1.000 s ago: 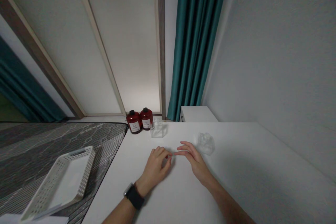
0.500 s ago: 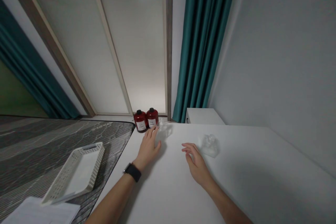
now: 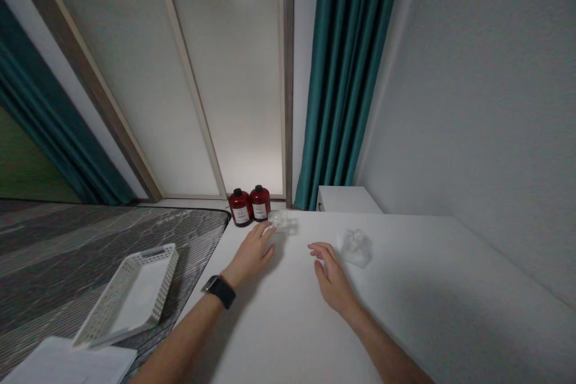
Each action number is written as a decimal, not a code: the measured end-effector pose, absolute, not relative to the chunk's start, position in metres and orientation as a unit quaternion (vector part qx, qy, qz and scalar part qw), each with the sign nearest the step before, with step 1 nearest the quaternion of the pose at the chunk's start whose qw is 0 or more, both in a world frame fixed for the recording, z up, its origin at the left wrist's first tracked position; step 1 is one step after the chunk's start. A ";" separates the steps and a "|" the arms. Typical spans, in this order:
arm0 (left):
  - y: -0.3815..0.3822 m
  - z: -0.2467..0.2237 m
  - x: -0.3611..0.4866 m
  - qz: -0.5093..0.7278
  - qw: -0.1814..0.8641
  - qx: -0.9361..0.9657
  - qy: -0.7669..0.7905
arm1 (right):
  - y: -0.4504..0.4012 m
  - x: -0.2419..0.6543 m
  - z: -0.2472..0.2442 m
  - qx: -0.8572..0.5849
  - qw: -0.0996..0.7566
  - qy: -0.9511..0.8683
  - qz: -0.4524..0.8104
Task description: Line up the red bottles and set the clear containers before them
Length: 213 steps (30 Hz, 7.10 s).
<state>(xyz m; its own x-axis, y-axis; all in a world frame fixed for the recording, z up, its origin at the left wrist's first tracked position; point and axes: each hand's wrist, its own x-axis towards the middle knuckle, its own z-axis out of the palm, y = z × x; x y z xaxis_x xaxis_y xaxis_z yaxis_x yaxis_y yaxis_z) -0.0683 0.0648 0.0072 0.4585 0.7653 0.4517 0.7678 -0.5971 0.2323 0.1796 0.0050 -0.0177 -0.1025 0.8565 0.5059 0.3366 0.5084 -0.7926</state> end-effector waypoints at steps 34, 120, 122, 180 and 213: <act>0.118 -0.016 -0.047 -0.390 -0.156 -0.772 -0.477 | -0.003 0.181 -0.015 -0.438 0.488 -0.715 0.245; 0.067 0.001 -0.153 -0.440 -0.223 -0.669 -0.556 | 0.117 0.073 -0.018 -0.406 0.402 -0.762 0.305; 0.068 -0.001 -0.156 -0.450 -0.223 -0.656 -0.563 | 0.119 0.068 -0.020 -0.401 0.396 -0.766 0.308; 0.078 0.003 -0.177 -0.466 -0.123 -0.650 -0.588 | 0.123 0.064 -0.020 -0.441 0.406 -0.750 0.280; 0.024 0.009 -0.002 -0.214 -0.071 -0.902 -0.367 | 0.027 0.204 -0.028 -0.506 0.483 -0.682 0.213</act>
